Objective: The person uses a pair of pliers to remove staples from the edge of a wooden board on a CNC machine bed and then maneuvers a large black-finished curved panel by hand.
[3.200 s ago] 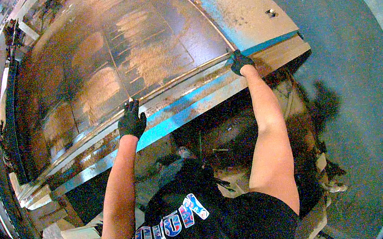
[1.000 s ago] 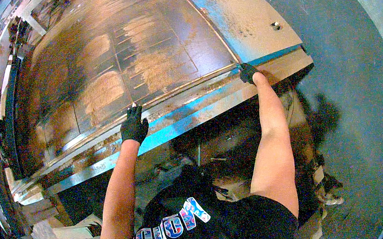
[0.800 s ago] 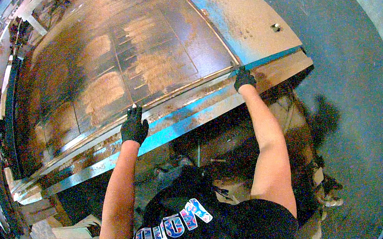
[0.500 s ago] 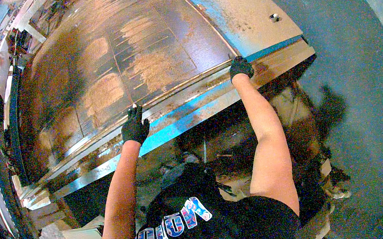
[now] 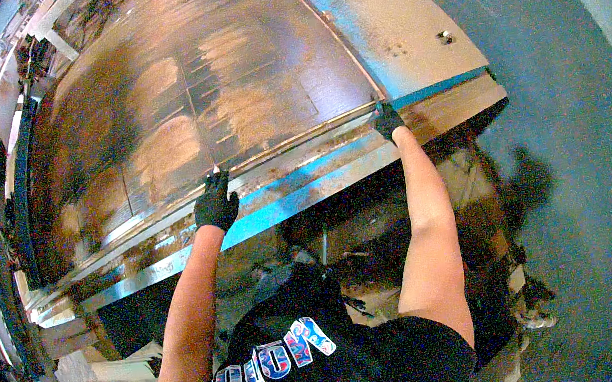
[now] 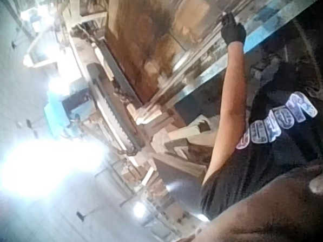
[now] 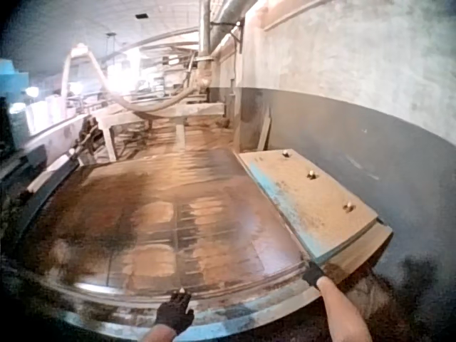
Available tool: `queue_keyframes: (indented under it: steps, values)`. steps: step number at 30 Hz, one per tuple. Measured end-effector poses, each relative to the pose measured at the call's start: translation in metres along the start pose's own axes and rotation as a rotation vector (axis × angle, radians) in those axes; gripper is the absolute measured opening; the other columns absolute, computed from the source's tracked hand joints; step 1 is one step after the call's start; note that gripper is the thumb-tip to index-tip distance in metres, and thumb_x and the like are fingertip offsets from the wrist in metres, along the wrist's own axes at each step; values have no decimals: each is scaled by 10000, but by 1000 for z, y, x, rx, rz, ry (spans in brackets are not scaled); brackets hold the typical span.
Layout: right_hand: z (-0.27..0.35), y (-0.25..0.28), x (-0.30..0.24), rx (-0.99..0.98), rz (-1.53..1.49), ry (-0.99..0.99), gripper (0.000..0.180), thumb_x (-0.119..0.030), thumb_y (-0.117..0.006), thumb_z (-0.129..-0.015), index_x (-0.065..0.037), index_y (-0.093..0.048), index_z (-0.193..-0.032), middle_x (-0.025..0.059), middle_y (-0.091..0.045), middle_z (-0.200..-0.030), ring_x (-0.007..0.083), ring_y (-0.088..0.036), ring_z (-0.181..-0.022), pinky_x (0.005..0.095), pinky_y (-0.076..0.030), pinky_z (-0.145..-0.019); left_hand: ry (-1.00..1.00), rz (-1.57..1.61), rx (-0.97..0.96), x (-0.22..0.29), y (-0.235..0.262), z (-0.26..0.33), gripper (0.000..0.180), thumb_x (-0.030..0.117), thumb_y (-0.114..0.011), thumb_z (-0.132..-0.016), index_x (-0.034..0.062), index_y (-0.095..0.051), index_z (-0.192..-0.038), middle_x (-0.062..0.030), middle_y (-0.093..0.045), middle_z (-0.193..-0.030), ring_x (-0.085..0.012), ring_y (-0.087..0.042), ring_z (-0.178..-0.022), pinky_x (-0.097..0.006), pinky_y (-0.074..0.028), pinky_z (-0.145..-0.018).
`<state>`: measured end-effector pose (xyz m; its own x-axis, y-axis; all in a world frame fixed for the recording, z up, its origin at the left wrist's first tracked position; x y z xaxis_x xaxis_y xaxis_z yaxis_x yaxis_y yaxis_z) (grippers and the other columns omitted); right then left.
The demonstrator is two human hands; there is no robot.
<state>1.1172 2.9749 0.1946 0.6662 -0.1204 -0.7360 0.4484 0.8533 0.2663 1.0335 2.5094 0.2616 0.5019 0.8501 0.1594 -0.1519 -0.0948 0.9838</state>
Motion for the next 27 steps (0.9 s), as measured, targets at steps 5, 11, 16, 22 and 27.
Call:
queue_keyframes:
  steps: [5, 11, 16, 22, 27]
  values:
    - [17, 5, -8, 326, 736, 377, 680, -84, -540, -763, -68, -221, -1362, 262, -478, -1226, 395, -485, -1129, 440, -411, -948, 35, 15, -72, 4, 8, 2, 576, 248, -527, -832, 108, -343, -1361, -116, -300, -1450, -295, -323, -1317, -438, -410, -958]
    - [68, -10, -27, 602, 1046, 179, 622, -124, -546, -804, -73, -268, -1358, 206, -471, -1212, 383, -469, -1144, 500, -402, -933, -1, -39, -4, -7, -6, -1, 580, 285, -535, -827, 136, -351, -1356, -114, -263, -1465, -298, -342, -1302, -455, -441, -928]
    - [48, -11, -18, 705, 1144, 276, 513, -141, -480, -860, -36, -321, -1336, 201, -448, -1237, 356, -459, -1153, 504, -400, -926, -9, -25, 9, -6, -9, -2, 600, 289, -533, -829, 142, -331, -1374, -109, -248, -1471, -292, -315, -1319, -453, -430, -943]
    - [36, -26, -23, 826, 1362, 359, 496, -142, -457, -873, 3, -324, -1328, 194, -482, -1194, 346, -496, -1078, 504, -426, -880, 18, -48, -33, -6, -6, -2, 610, 293, -532, -833, 161, -315, -1388, -92, -223, -1484, -279, -292, -1334, -443, -437, -936]
    - [38, -30, -30, 770, 1401, 197, 354, -184, -481, -874, -54, -433, -1199, 139, -527, -1112, 312, -557, -999, 496, -474, -787, 8, -48, -7, -6, -7, -1, 613, 286, -537, -829, 161, -318, -1387, -89, -233, -1481, -278, -296, -1332, -438, -440, -934]
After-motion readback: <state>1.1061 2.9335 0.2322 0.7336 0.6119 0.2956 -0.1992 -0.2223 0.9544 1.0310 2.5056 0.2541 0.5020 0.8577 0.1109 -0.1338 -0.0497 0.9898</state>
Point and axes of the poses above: each hand's wrist, its own z-axis away from the middle knuckle, its own y-axis out of the back of the hand, x = y × z, the point moved 2 cm from there along -z, towards the middle knuckle
